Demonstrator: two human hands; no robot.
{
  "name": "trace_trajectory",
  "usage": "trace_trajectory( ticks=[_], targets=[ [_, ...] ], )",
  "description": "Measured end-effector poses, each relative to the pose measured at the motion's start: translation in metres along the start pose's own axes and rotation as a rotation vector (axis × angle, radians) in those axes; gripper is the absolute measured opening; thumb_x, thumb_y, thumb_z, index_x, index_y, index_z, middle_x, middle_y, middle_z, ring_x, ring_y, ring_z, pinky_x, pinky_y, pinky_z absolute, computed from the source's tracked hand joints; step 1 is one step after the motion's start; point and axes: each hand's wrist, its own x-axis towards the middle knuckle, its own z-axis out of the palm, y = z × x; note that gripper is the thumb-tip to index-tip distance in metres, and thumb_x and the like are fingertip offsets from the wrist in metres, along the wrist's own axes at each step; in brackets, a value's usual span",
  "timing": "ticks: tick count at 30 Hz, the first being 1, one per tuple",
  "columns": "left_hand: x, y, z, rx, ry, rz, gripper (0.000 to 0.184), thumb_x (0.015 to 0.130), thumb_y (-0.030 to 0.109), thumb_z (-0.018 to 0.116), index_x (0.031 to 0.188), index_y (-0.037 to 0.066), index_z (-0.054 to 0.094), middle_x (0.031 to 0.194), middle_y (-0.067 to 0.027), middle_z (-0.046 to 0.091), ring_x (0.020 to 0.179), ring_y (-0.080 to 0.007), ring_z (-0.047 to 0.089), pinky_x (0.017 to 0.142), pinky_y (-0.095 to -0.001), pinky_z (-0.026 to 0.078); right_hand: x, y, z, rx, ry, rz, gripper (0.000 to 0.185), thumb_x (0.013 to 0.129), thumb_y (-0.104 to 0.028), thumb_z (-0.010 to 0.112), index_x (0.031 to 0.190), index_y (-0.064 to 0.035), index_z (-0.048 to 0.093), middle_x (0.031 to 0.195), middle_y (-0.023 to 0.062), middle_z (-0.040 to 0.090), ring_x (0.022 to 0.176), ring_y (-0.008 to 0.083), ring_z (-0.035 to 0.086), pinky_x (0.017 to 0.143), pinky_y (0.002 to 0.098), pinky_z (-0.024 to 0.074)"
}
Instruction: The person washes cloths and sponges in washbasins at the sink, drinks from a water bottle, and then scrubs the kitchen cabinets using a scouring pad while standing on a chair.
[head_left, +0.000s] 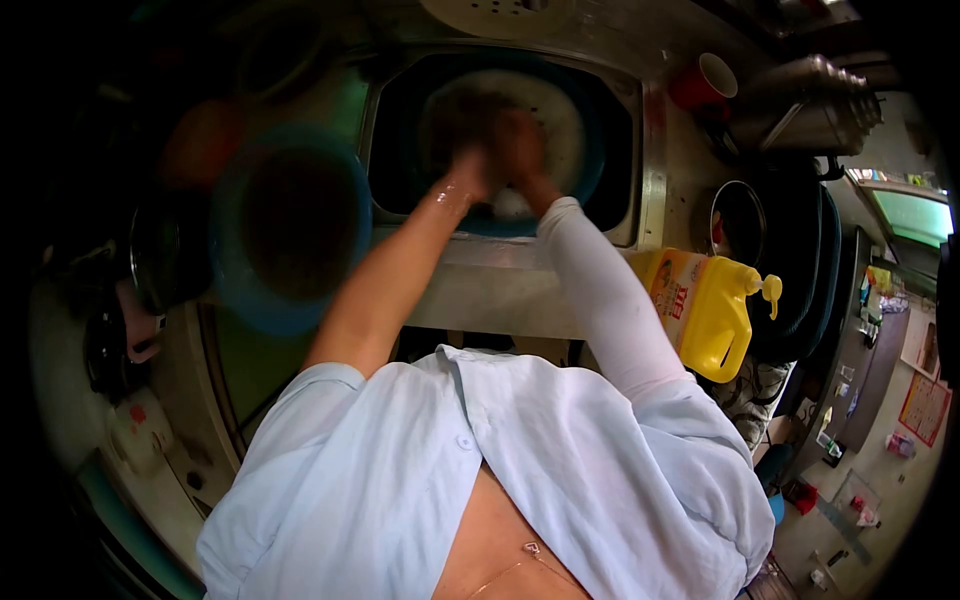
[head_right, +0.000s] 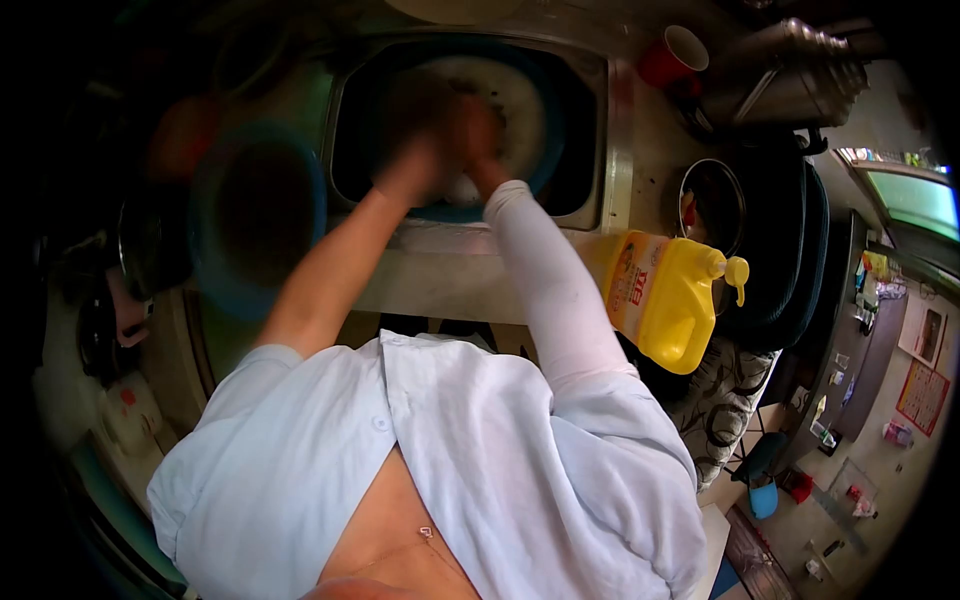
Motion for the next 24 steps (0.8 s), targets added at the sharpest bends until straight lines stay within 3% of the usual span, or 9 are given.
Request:
trace_trajectory(
  ticks=[2, 5, 7, 8, 10, 16, 18, 23, 24],
  targets=[
    [0.002, 0.002, -0.001, -0.006, 0.074, -0.030, 0.022, 0.078, 0.015, 0.050, 0.096, 0.004, 0.056, 0.094, -0.0078, 0.057, 0.083, -0.0204, 0.054, 0.072, -0.0344, 0.045, 0.003, 0.035, 0.005, -0.015, 0.018, 0.015, 0.024, 0.074, -0.015, 0.054, 0.096, -0.0075, 0.059, 0.092, 0.0151, 0.058, 0.079, 0.0315, 0.056, 0.069, 0.0376, 0.0466],
    [0.022, -0.003, -0.012, -1.068, -0.068, -0.278, 0.019, 0.076, 0.006, 0.049, 0.093, 0.005, 0.055, 0.089, -0.0084, 0.056, 0.079, -0.0200, 0.054, 0.067, -0.0297, 0.045, -0.005, 0.029, -0.026, 0.486, -0.111, 0.231, 0.019, 0.079, -0.015, 0.053, 0.096, -0.0071, 0.059, 0.085, 0.0107, 0.060, 0.074, 0.0248, 0.057, 0.067, 0.0327, 0.0468],
    [0.031, -0.035, -0.051, -2.072, -0.090, -0.754, 0.024, 0.076, 0.005, 0.049, 0.100, 0.005, 0.051, 0.096, -0.0101, 0.053, 0.089, -0.0215, 0.053, 0.074, -0.0298, 0.044, 0.007, -0.011, -0.050, 1.163, 0.046, 0.898, 0.016, 0.082, -0.014, 0.053, 0.095, -0.0054, 0.058, 0.080, 0.0041, 0.059, 0.071, 0.0165, 0.056, 0.064, 0.0279, 0.0456],
    [0.039, -0.068, -0.090, -2.545, -0.129, -1.174, 0.028, 0.076, 0.005, 0.050, 0.104, 0.005, 0.049, 0.100, -0.0107, 0.052, 0.094, -0.0220, 0.052, 0.078, -0.0301, 0.043, 0.010, -0.027, -0.049, 1.166, 0.006, 0.884, 0.016, 0.082, -0.014, 0.053, 0.095, -0.0054, 0.058, 0.080, 0.0041, 0.059, 0.071, 0.0165, 0.056, 0.064, 0.0279, 0.0456],
    [0.047, -0.108, -0.124, -2.569, -0.493, -1.299, 0.031, 0.077, 0.005, 0.050, 0.108, 0.005, 0.047, 0.105, -0.0109, 0.051, 0.099, -0.0222, 0.050, 0.082, -0.0307, 0.041, 0.011, -0.055, -0.046, 1.170, 0.159, 0.426, 0.012, 0.082, -0.013, 0.056, 0.088, -0.0033, 0.058, 0.077, 0.0006, 0.057, 0.068, 0.0113, 0.053, 0.062, 0.0255, 0.0435],
    [0.056, -0.062, -0.057, -3.557, 0.613, -1.098, 0.031, 0.089, 0.035, 0.035, 0.101, 0.012, 0.052, 0.098, -0.0041, 0.055, 0.098, -0.0190, 0.048, 0.088, -0.0353, 0.037, -0.002, -0.131, -0.058, 0.419, 0.229, -0.151, 0.008, 0.077, -0.009, 0.058, 0.076, -0.0031, 0.053, 0.074, 0.0084, 0.054, 0.070, 0.0193, 0.054, 0.061, 0.0296, 0.0429],
    [0.063, -0.075, -0.076, -3.470, 0.355, -1.379, 0.032, 0.088, 0.032, 0.036, 0.105, 0.010, 0.051, 0.106, -0.0076, 0.053, 0.100, -0.0204, 0.049, 0.090, -0.0351, 0.037, -0.004, -0.134, -0.068, 0.134, 0.309, -0.204, 0.011, 0.079, -0.015, 0.053, 0.074, -0.0051, 0.053, 0.078, 0.0118, 0.053, 0.074, 0.0315, 0.054, 0.063, 0.0363, 0.0443],
    [0.079, -0.094, -0.105, -2.993, -0.122, -1.832, 0.033, 0.087, 0.029, 0.035, 0.105, 0.007, 0.052, 0.109, -0.0104, 0.054, 0.100, -0.0223, 0.051, 0.090, -0.0353, 0.039, 0.021, -0.066, -0.052, -0.267, 0.385, -0.350, 0.010, 0.080, -0.016, 0.048, 0.080, -0.0079, 0.055, 0.081, 0.0105, 0.055, 0.077, 0.0282, 0.056, 0.064, 0.0372, 0.0464],
    [0.082, -0.088, -0.101, -3.009, -0.158, -1.811, 0.033, 0.087, 0.029, 0.035, 0.105, 0.007, 0.052, 0.109, -0.0104, 0.054, 0.100, -0.0223, 0.051, 0.090, -0.0353, 0.039, 0.013, -0.094, -0.070, -0.157, 0.268, -0.082, 0.011, 0.080, -0.014, 0.047, 0.081, -0.0069, 0.055, 0.079, 0.0099, 0.057, 0.075, 0.0280, 0.057, 0.062, 0.0367, 0.0469]
  ],
)
